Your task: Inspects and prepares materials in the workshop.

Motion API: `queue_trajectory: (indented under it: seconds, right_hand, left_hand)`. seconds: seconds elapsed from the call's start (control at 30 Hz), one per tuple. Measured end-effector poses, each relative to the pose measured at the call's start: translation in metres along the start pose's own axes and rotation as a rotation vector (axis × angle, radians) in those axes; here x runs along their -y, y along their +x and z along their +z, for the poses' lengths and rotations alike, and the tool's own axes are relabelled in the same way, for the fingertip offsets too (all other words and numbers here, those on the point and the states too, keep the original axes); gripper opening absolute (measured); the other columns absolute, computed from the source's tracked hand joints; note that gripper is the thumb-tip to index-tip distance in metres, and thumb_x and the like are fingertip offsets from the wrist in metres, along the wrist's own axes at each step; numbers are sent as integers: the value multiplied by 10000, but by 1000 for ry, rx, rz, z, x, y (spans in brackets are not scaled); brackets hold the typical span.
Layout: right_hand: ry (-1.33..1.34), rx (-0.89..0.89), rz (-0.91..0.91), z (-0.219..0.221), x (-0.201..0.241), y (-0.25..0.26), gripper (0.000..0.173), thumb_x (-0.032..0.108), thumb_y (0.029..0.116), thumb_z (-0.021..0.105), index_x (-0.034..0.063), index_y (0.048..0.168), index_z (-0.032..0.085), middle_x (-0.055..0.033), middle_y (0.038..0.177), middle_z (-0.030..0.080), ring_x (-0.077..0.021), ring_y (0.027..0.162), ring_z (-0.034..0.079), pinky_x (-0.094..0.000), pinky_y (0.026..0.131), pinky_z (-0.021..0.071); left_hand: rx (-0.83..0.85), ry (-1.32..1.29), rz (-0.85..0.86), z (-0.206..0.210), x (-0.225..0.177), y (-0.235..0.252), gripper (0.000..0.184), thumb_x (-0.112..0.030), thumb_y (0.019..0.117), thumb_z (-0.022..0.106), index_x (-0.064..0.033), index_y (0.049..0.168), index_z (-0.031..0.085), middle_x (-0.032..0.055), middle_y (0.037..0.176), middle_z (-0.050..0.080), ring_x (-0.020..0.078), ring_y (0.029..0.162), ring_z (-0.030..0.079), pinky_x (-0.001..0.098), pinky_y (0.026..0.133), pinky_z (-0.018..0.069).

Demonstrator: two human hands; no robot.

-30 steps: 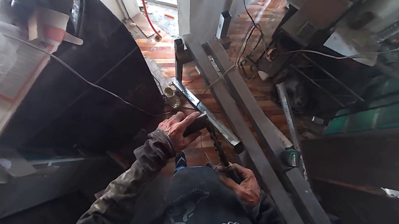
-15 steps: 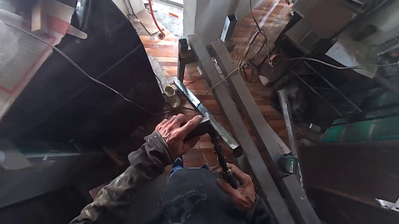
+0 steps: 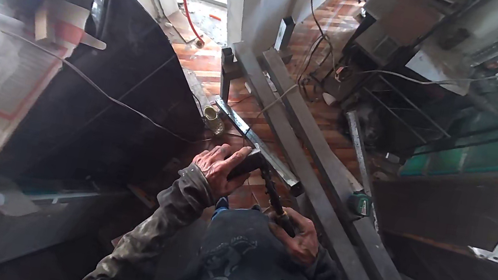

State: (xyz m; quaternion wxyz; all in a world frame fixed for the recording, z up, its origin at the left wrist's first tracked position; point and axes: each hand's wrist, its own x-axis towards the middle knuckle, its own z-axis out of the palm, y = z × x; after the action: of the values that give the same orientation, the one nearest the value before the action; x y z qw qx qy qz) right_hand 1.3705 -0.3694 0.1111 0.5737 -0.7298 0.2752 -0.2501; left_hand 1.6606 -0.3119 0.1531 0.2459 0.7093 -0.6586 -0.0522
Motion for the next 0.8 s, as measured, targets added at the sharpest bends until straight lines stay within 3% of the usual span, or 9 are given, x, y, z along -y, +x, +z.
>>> queue_trajectory:
  seconds: [0.2, 0.37, 0.43, 0.5, 0.57, 0.8]
  right_hand:
    - [-101, -52, -47, 1, 3, 1, 270, 279, 880, 783, 18, 884, 717, -64, 868, 721, -52, 763, 660, -216, 693, 564]
    - [-210, -100, -68, 3, 2, -2, 304, 329, 888, 774, 26, 873, 742, -73, 879, 756, -58, 750, 700, -238, 685, 598]
    - [-289, -144, -77, 4, 3, -3, 341, 377, 880, 765, 39, 837, 744, -44, 771, 736, -36, 662, 673, -223, 615, 580]
    - [-388, -199, -69, 6, 7, -4, 404, 430, 868, 751, 49, 743, 706, -25, 619, 657, -29, 534, 594, -218, 504, 502]
    - [-453, -239, -61, 9, 10, -4, 431, 442, 862, 738, 47, 700, 685, -28, 569, 618, -39, 488, 558, -225, 466, 466]
    - [-397, -153, 25, 6, 5, -7, 401, 452, 879, 732, 58, 803, 727, -17, 661, 675, -40, 566, 609, -238, 531, 523]
  left_hand:
    - [-12, 38, 23, -2, 0, 0, 558, -498, 901, 660, -207, 1377, 662, 135, 971, 691, 307, 824, 688, 475, 613, 541]
    - [-16, 32, 23, -2, -1, 0, 551, -478, 888, 681, -214, 1371, 661, 127, 993, 697, 304, 836, 692, 478, 613, 544]
    - [2, 32, 4, -4, -2, 0, 552, -478, 891, 682, -211, 1374, 660, 135, 1007, 699, 314, 853, 694, 489, 630, 548]
    - [4, 35, -17, -4, -4, 0, 547, -471, 889, 682, -199, 1363, 668, 144, 993, 696, 321, 842, 697, 496, 623, 552]
    - [-7, 22, -45, -4, -7, 0, 539, -454, 882, 692, -180, 1346, 677, 153, 974, 688, 324, 815, 695, 497, 606, 550]
    - [204, -16, -185, -3, -3, -2, 577, -516, 928, 629, -228, 1428, 611, 153, 1041, 685, 318, 870, 697, 520, 688, 568]
